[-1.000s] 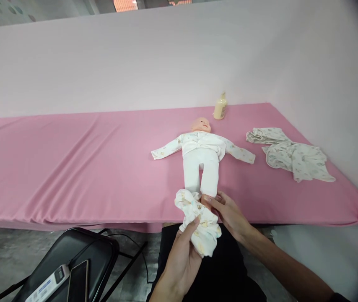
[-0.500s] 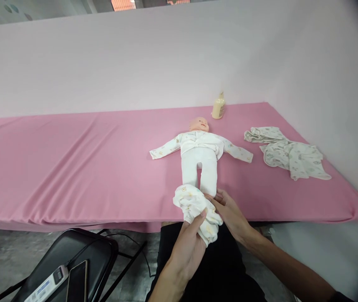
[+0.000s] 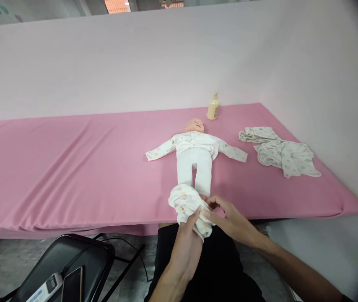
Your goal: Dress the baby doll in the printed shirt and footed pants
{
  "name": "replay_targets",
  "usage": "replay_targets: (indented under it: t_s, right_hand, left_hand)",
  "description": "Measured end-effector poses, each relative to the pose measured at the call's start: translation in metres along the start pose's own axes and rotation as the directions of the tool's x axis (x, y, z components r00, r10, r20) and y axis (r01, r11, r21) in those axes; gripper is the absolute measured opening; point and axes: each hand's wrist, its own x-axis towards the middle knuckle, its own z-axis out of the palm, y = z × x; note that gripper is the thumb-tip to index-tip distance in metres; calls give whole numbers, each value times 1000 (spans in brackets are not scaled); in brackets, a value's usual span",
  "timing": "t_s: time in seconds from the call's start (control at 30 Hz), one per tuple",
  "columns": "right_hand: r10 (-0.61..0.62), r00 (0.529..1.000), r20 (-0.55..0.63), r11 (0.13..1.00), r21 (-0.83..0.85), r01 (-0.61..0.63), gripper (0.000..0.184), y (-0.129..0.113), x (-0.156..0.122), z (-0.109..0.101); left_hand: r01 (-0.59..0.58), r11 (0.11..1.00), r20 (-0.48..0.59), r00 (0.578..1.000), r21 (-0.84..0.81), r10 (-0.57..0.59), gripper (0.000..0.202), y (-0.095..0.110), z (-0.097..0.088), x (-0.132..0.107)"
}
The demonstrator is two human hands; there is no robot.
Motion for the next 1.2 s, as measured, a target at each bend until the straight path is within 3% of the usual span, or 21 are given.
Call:
replay_targets:
  t_s: [0.17, 0.33, 0.43, 0.5, 0.67, 0.8, 0.9, 1.1, 1.2]
  right_hand:
    - [16, 995, 101, 998, 51, -22, 43, -10, 0, 3]
    - [68, 991, 118, 992, 96, -80, 69, -7, 9, 8]
    - [83, 991, 105, 989, 114, -95, 75, -4, 14, 12]
    - [75, 991, 108, 992, 90, -85, 70, -4, 18, 13]
    - [118, 977, 176, 989, 66, -132, 32, -13, 23, 11]
    - [150, 968, 202, 986, 48, -163, 28, -13, 23, 9]
    - [100, 968, 231, 992, 46, -114, 39, -9, 20, 9]
    - [47, 979, 198, 999, -19, -44, 83, -6, 12, 15]
    - [11, 988, 157, 993, -119, 8, 78, -9, 8, 17]
  left_hand:
    - [63, 998, -10, 998, -5, -63, 49, 1, -1, -1]
    - [53, 998, 0, 999, -29, -53, 52, -2, -5, -1]
    - [44, 998, 7, 999, -48, -44, 54, -5, -8, 0]
    - [36, 998, 14, 999, -55, -35, 53, -6, -10, 0]
    - [36, 999, 28, 999, -28, -35, 56, -3, -8, -1]
    - [62, 998, 67, 996, 1, -62, 57, 1, -7, 0]
    - [61, 998, 58, 996, -14, -60, 57, 1, -8, 1]
    - [114, 993, 8, 993, -25, -114, 52, 4, -9, 0]
    - [124, 992, 0, 992, -32, -125, 49, 5, -10, -1]
